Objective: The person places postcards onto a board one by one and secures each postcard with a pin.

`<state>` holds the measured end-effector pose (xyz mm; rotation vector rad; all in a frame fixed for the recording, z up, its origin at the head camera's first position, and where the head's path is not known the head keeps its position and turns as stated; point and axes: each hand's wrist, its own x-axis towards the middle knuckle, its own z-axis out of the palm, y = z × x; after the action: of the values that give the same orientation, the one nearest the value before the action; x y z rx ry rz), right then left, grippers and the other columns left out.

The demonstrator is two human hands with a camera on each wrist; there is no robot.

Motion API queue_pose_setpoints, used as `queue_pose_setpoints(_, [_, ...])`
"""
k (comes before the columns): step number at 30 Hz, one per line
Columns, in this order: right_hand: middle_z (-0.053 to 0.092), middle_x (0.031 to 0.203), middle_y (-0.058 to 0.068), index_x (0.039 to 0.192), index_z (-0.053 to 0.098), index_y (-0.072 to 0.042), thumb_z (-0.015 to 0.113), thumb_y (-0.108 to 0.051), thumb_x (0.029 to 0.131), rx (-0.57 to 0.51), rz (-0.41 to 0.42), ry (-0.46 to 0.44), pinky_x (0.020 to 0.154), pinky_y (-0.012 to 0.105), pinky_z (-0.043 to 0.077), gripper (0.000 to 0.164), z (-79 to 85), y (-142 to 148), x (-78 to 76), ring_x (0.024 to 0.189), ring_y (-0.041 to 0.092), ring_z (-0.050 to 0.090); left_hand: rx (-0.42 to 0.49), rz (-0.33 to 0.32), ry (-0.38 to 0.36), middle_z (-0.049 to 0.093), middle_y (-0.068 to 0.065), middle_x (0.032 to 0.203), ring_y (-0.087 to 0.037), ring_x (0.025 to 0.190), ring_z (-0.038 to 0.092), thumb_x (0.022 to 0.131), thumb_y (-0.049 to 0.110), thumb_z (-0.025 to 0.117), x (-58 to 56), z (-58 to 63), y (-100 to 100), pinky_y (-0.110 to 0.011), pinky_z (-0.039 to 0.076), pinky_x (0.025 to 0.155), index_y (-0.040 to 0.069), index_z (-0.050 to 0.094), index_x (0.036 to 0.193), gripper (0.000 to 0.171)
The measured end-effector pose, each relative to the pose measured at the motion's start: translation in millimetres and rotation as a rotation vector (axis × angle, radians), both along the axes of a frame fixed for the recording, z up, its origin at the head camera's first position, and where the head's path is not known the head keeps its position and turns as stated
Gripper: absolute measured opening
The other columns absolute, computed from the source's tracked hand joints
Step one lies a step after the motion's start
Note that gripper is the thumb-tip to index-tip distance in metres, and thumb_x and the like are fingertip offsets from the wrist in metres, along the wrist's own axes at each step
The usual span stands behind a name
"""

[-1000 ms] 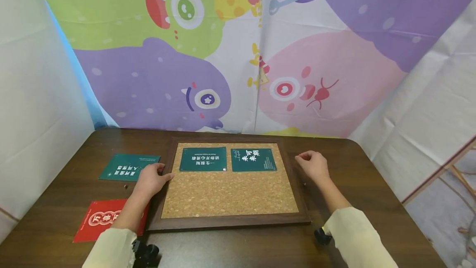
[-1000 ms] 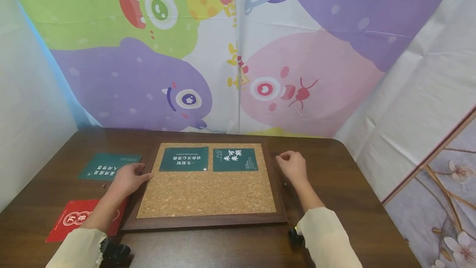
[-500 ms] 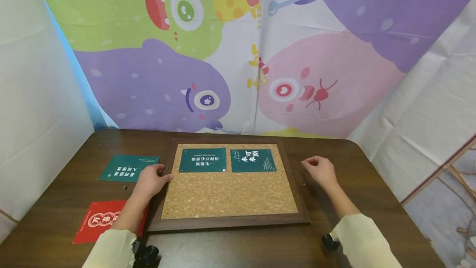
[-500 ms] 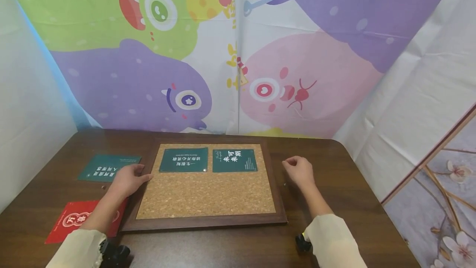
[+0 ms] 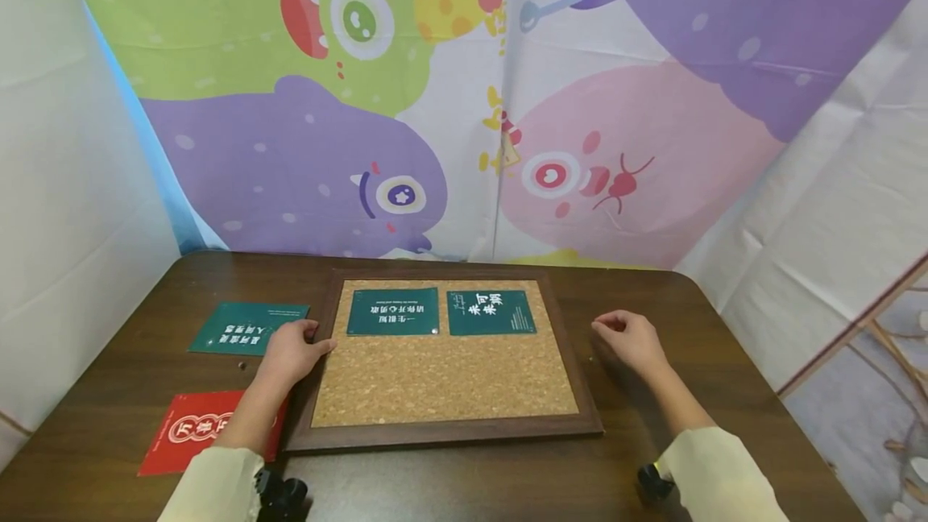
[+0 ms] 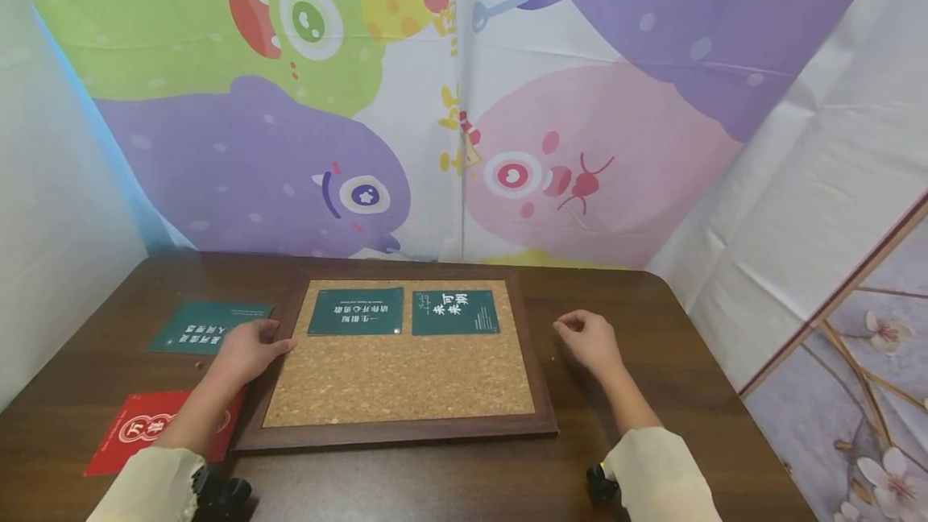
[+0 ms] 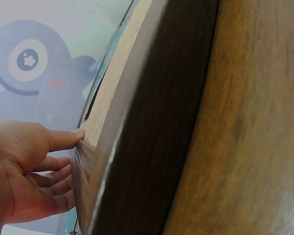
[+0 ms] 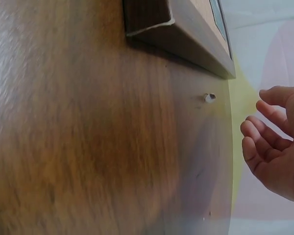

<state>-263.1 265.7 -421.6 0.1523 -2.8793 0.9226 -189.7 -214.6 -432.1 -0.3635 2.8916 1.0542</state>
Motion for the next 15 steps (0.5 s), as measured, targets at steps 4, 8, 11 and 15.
queue_pose_setpoints(4, [0.065, 0.087, 0.009, 0.092, 0.066, -0.008, 0.059, -0.028, 0.083, -0.005, 0.021, 0.001, 0.062, 0.026, 0.042, 0.024, -0.4, 3.1, 2.0, 0.074, 0.017, 0.055, 0.003, 0.001, 0.002, 0.043, -0.031, 0.125, -0.042, 0.111, 0.043, 0.085, 0.023, 0.057, 0.0, 0.0, -0.8, -0.052, 0.038, 0.091, -0.01, 0.04, 0.124, 0.054])
queue_pose_setpoints(8, [0.065, 0.085, 0.008, 0.091, 0.066, -0.007, 0.06, -0.029, 0.083, 0.003, 0.043, -0.006, 0.062, 0.026, 0.042, 0.024, -4.2, 7.5, 3.4, 0.073, 0.015, 0.055, 0.001, 0.0, 0.003, 0.043, -0.03, 0.124, -0.043, 0.113, 0.042, 0.085, 0.024, 0.057, -0.3, -1.5, -1.7, -0.052, 0.038, 0.092, -0.01, 0.04, 0.124, 0.055])
queue_pose_setpoints(11, [0.065, 0.084, 0.008, 0.091, 0.066, -0.007, 0.06, -0.028, 0.082, 0.004, 0.055, -0.029, 0.062, 0.025, 0.043, 0.023, -7.7, 10.7, 4.8, 0.074, 0.015, 0.055, 0.001, 0.0, 0.003, 0.043, -0.03, 0.125, -0.042, 0.113, 0.042, 0.085, 0.023, 0.057, -1.0, -2.5, -1.7, -0.052, 0.037, 0.092, -0.01, 0.04, 0.125, 0.055])
queue_pose_setpoints(15, [0.064, 0.082, 0.007, 0.093, 0.065, -0.006, 0.061, -0.026, 0.082, -0.024, 0.08, -0.097, 0.061, 0.025, 0.044, 0.023, -10.9, 14.0, 7.0, 0.07, 0.013, 0.055, 0.002, -0.003, 0.002, 0.043, -0.03, 0.125, -0.043, 0.113, 0.042, 0.085, 0.023, 0.056, -1.3, -2.5, -1.0, -0.052, 0.037, 0.092, -0.01, 0.039, 0.125, 0.055])
